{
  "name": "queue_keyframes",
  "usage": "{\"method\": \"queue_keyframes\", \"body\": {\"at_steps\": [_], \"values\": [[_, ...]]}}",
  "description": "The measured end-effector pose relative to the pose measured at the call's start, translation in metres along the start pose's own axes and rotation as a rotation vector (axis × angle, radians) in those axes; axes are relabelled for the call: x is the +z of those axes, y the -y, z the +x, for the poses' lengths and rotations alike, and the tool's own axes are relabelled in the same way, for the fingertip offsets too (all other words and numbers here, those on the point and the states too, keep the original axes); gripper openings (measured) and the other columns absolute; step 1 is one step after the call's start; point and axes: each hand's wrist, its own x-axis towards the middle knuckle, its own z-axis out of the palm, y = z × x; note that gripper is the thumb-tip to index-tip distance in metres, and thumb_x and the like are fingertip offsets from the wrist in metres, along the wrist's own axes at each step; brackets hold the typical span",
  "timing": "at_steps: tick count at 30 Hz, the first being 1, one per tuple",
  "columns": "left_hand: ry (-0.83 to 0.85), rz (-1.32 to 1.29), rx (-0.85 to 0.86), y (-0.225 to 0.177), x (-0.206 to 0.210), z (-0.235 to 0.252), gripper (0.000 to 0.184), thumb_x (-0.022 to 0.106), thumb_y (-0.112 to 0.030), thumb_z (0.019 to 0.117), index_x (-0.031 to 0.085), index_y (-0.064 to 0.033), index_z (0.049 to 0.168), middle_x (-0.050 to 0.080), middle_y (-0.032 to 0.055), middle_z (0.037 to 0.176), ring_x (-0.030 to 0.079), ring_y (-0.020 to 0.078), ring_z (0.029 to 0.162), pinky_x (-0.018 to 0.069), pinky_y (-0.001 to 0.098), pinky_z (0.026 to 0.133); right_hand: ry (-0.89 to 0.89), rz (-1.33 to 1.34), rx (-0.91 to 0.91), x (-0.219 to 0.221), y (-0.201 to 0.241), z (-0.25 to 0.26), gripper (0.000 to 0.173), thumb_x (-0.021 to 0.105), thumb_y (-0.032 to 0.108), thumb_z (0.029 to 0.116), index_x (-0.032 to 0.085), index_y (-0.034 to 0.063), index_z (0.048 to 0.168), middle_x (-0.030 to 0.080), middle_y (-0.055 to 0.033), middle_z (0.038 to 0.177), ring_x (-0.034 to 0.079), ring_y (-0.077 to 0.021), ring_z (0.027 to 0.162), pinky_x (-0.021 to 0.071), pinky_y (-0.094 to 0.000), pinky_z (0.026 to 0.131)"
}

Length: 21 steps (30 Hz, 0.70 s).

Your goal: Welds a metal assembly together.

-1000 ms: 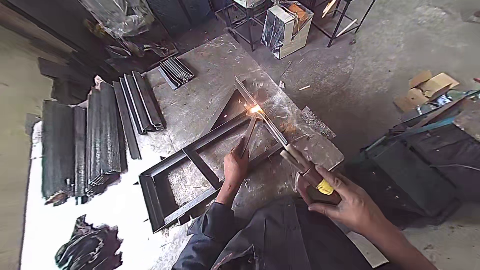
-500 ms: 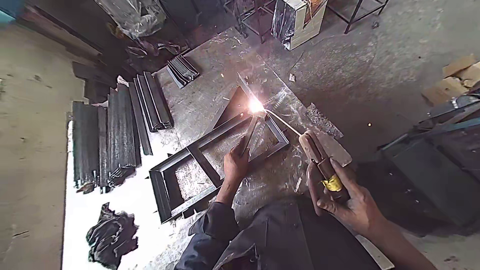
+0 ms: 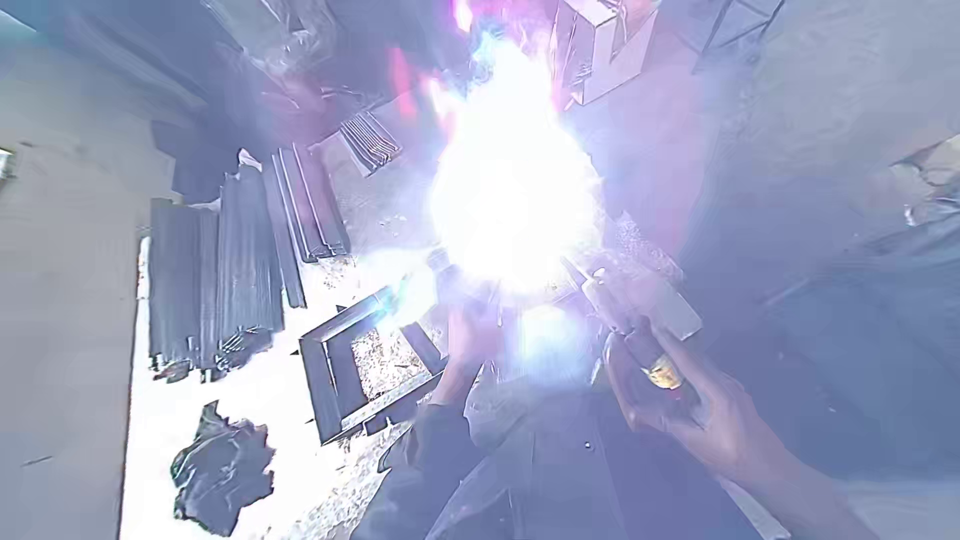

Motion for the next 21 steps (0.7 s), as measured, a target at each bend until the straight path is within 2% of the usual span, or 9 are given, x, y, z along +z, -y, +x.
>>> {"method": "queue_keyframes", "body": {"at_steps": [2,4,5,6,7,9,11,15,21], "values": [[0.044,0.031,0.003,-0.003,-0.004,0.002,0.04,0.06,-0.025,0.1013,0.066,-0.01,0.138,0.076,0.0129,0.114,0.073,0.0242,0.103,0.0553,0.0462,0.096,-0.041,0.083,-0.029,-0.003,0.0,-0.006,0.1,0.079,0.06,0.082,0.04,0.0054,0.157,0.064,-0.0106,0.138,0.063,-0.0074,0.119,0.0549,-0.0272,0.101],[0.053,0.048,0.01,-0.002,-0.004,0.002,0.043,0.06,-0.024,0.1022,0.062,-0.0109,0.143,0.075,0.0138,0.118,0.072,0.0259,0.108,0.0535,0.0467,0.1,-0.066,0.146,-0.025,-0.01,0.003,-0.014,0.102,0.082,0.056,0.0816,0.036,0.009,0.159,0.06,-0.0082,0.142,0.062,-0.005,0.119,0.0547,-0.025,0.101],[0.052,0.045,0.013,-0.002,-0.004,0.001,0.043,0.06,-0.023,0.1023,0.062,-0.0115,0.144,0.074,0.0139,0.12,0.071,0.0261,0.111,0.0529,0.0465,0.102,-0.061,0.166,-0.009,-0.013,0.004,-0.017,0.103,0.082,0.055,0.082,0.032,0.0138,0.162,0.057,-0.005,0.147,0.061,-0.003,0.121,0.0538,-0.0232,0.102],[0.05,0.045,0.012,-0.002,-0.004,0.002,0.043,0.06,-0.023,0.1023,0.062,-0.0123,0.144,0.074,0.0135,0.12,0.071,0.0257,0.111,0.0527,0.0463,0.102,-0.07,0.181,0.005,-0.013,0.005,-0.018,0.103,0.082,0.055,0.082,0.03,0.0167,0.163,0.056,-0.0032,0.147,0.062,-0.0016,0.118,0.0552,-0.0219,0.098],[0.048,0.044,0.011,-0.003,-0.004,0.002,0.042,0.06,-0.023,0.1023,0.062,-0.0127,0.143,0.074,0.0131,0.12,0.071,0.0252,0.11,0.0529,0.0459,0.101,-0.08,0.19,0.013,-0.011,0.004,-0.019,0.103,0.081,0.055,0.0828,0.029,0.0162,0.163,0.056,-0.0044,0.147,0.063,-0.0018,0.114,0.0564,-0.0219,0.095],[0.046,0.042,0.008,-0.004,-0.004,0.002,0.041,0.061,-0.023,0.1017,0.064,-0.0112,0.141,0.075,0.0133,0.117,0.071,0.025,0.108,0.0534,0.0462,0.099,-0.076,0.192,0.023,-0.007,0.002,-0.018,0.102,0.078,0.055,0.0854,0.029,0.0086,0.162,0.054,-0.0088,0.15,0.061,-0.0022,0.12,0.0541,-0.0225,0.1],[0.044,0.047,0.002,-0.005,-0.004,0.002,0.041,0.061,-0.024,0.1016,0.065,-0.0111,0.14,0.075,0.0131,0.115,0.072,0.0248,0.105,0.0537,0.0461,0.098,-0.08,0.188,0.027,-0.001,0.001,-0.015,0.101,0.078,0.055,0.0858,0.032,0.0038,0.16,0.057,-0.0097,0.146,0.062,-0.0004,0.117,0.0544,-0.0211,0.099],[0.042,0.053,0.018,-0.004,-0.004,0.002,0.042,0.061,-0.023,0.1015,0.064,-0.0109,0.141,0.075,0.0136,0.116,0.072,0.0252,0.105,0.0534,0.0462,0.098,-0.064,0.225,0.034,0.007,-0.001,-0.012,0.098,0.079,0.053,0.0859,0.036,0.0019,0.158,0.061,-0.0088,0.141,0.064,0.001,0.108,0.0561,-0.0199,0.093],[0.032,0.036,0.017,-0.003,-0.003,0.001,0.043,0.062,-0.023,0.1017,0.062,-0.0113,0.143,0.074,0.0128,0.122,0.071,0.024,0.113,0.0519,0.0449,0.103,-0.053,0.205,0.022,0.013,-0.006,-0.01,0.098,0.078,0.054,0.0865,0.037,-0.0014,0.156,0.058,-0.0115,0.145,0.061,-0.0004,0.115,0.0534,-0.0206,0.099]]}}
